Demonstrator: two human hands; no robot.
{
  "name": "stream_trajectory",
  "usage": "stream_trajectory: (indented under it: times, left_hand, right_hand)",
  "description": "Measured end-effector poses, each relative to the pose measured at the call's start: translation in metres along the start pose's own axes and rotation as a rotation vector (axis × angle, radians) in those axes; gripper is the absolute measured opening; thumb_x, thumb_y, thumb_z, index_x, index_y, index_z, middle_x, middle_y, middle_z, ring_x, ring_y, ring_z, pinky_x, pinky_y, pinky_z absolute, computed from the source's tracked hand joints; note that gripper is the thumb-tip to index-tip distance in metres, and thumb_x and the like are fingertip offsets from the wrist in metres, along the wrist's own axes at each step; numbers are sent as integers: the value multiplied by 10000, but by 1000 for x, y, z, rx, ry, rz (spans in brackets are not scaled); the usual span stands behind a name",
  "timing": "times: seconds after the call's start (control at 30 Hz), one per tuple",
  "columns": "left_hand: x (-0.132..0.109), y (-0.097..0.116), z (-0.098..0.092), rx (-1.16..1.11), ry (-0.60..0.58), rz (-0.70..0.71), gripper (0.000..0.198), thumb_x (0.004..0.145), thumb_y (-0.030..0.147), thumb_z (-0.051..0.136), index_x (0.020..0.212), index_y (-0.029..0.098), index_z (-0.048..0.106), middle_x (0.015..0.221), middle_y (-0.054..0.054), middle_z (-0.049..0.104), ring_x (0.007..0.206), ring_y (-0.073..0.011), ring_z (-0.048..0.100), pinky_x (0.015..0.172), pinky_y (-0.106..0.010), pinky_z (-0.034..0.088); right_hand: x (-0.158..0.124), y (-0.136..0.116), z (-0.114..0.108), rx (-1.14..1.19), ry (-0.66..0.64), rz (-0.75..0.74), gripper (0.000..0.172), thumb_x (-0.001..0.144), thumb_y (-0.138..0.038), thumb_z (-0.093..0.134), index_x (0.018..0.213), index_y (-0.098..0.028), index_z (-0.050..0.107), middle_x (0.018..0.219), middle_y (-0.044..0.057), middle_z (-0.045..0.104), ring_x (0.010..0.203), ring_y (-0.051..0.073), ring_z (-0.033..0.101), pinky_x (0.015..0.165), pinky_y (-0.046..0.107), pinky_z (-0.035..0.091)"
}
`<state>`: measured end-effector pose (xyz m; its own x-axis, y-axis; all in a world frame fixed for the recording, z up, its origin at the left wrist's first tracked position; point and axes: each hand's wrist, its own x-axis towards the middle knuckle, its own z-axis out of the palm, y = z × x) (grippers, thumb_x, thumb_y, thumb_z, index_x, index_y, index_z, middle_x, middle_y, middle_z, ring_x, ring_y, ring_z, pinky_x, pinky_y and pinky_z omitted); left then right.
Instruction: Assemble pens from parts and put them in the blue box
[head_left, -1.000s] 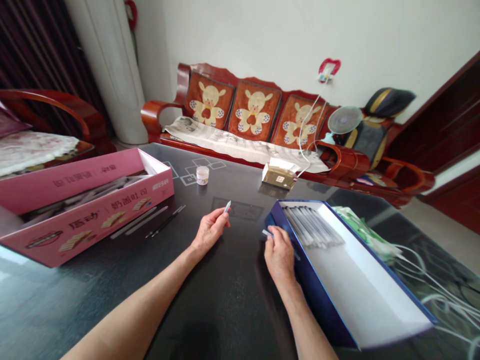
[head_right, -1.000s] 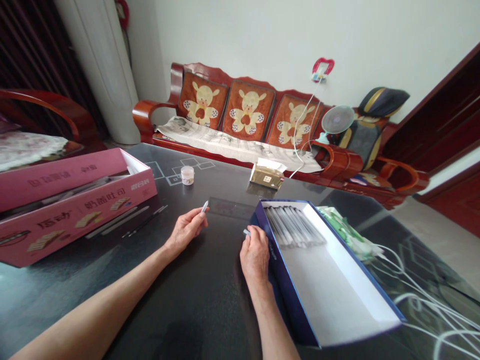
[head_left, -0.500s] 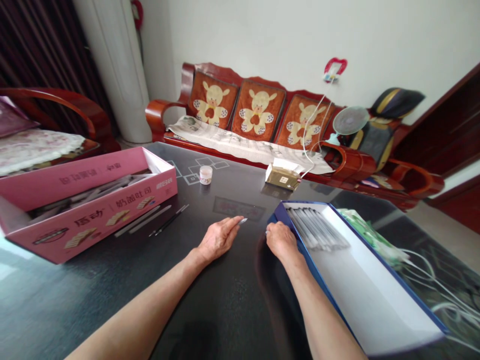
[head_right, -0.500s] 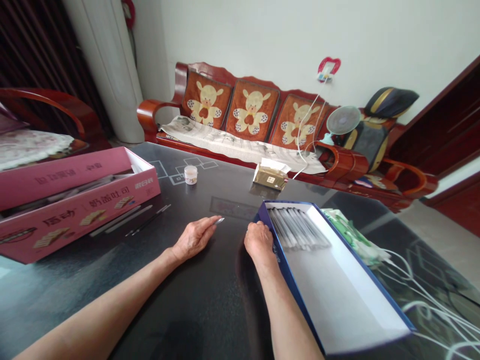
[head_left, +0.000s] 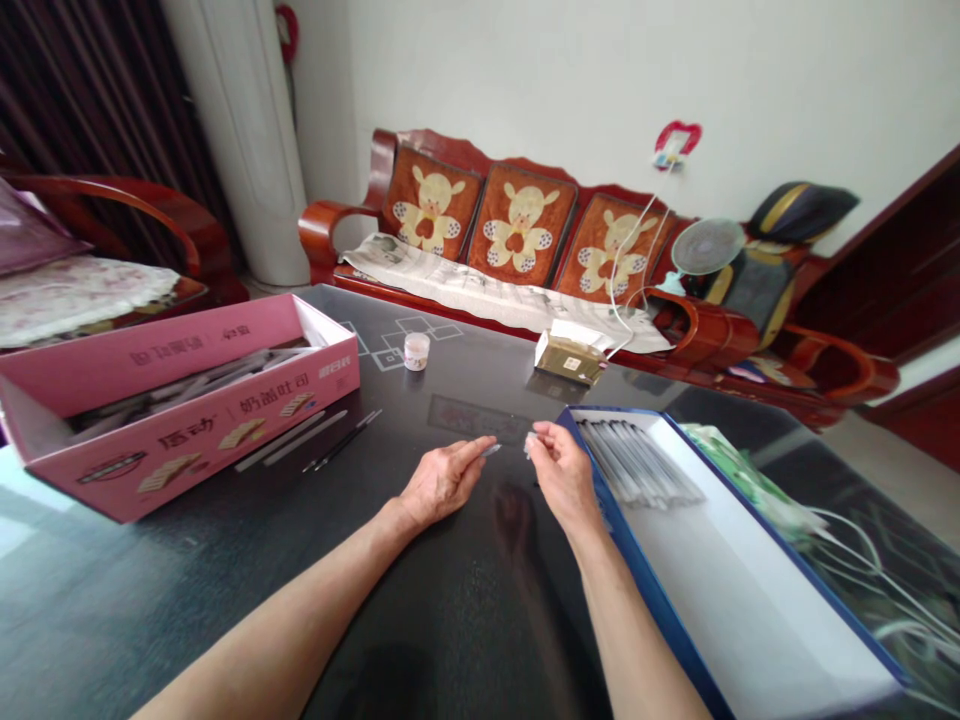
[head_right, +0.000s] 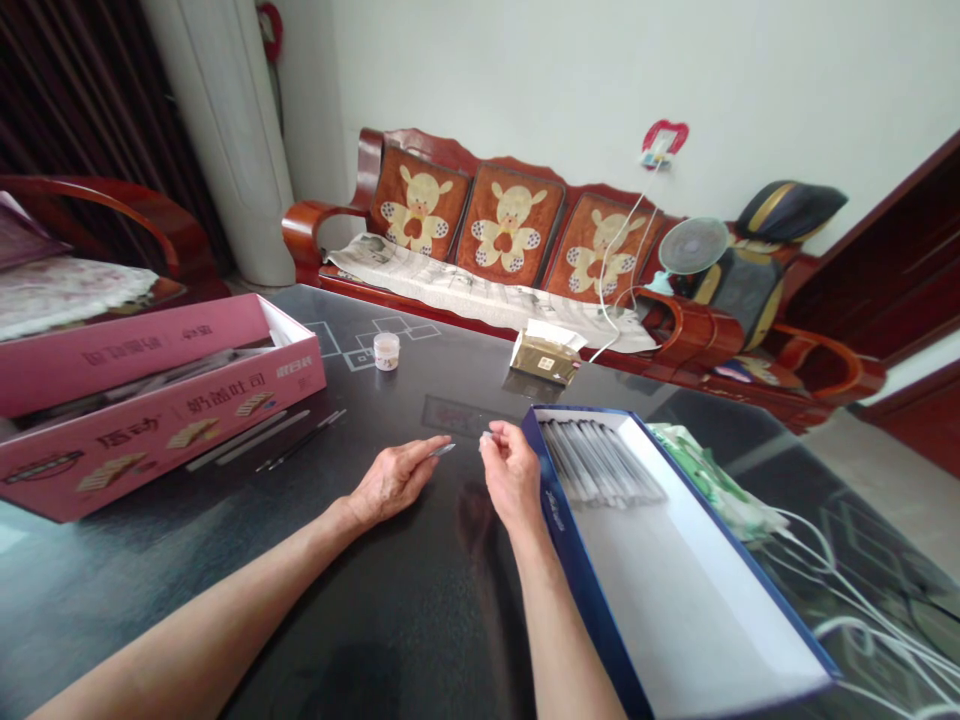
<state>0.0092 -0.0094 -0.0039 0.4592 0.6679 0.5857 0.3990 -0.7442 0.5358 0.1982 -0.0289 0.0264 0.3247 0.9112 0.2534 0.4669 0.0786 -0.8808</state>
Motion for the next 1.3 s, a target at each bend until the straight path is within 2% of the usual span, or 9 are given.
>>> stream_trajectory:
  times: [0.07,0.13,0.27,0.57,0.7,0.77,0.87,1.0,1.3]
  left_hand:
    - [0,1,0,21,-29,1,358,926,239,396,1262,192,511,980,-74,672,823,-150,660,751,-256,528]
    - [-1,2,0,53,-53,-5,352,929,262,399,1254,209,523,941,-60,674,795,-145,659,727,-245,525]
    - [-3,1,2,101,-97,-26,350,933,287,395,1247,219,533,893,-48,670,757,-145,655,696,-235,517]
    - [-2,4,-1,150,-174,-71,347,934,295,391,1251,240,521,893,-39,673,766,-155,660,686,-230,506]
    - [-2,3,-2,136,-177,-87,337,934,288,391,1241,225,514,987,-46,673,861,-157,654,745,-230,502]
    - [-1,3,-2,126,-186,-92,301,931,280,397,1181,205,546,969,-47,672,861,-157,649,749,-234,498]
    - [1,5,-5,156,-211,-98,240,924,265,401,1007,176,608,806,-36,641,738,-142,628,682,-228,482]
    - [3,8,-7,210,-208,-96,243,917,237,396,803,159,595,713,-26,575,643,-119,573,620,-212,444]
    - [-1,6,-6,320,-207,-61,274,937,257,357,802,161,576,730,-20,551,620,-105,540,566,-199,401]
  right_hand:
    - [-12,3,14,406,53,153,364,755,-427,611,1028,-188,575,877,39,662,749,152,631,662,271,498]
    - [-22,8,27,668,92,290,387,698,-428,678,987,-192,577,864,31,665,725,140,633,631,252,499]
    - [-29,14,38,865,106,370,370,635,-376,750,918,-199,592,836,14,675,691,121,633,612,227,500]
    - [-31,21,40,834,-11,263,296,707,-359,721,926,-200,601,865,1,667,731,107,624,642,211,488]
    - [-32,24,43,766,-50,223,279,729,-359,713,930,-198,606,845,-5,657,748,112,613,668,222,482]
    - [-32,26,44,723,-74,191,278,742,-355,704,954,-201,611,850,-5,655,753,114,608,682,231,480]
    - [-32,27,43,684,-93,165,297,758,-358,689,1006,-210,619,875,-5,655,763,115,603,697,236,476]
    - [-32,26,42,667,-126,175,299,757,-371,684,990,-192,628,918,27,674,797,136,614,700,250,479]
    - [-32,24,43,676,-110,242,320,694,-392,729,915,-173,656,814,16,684,668,115,604,676,259,504]
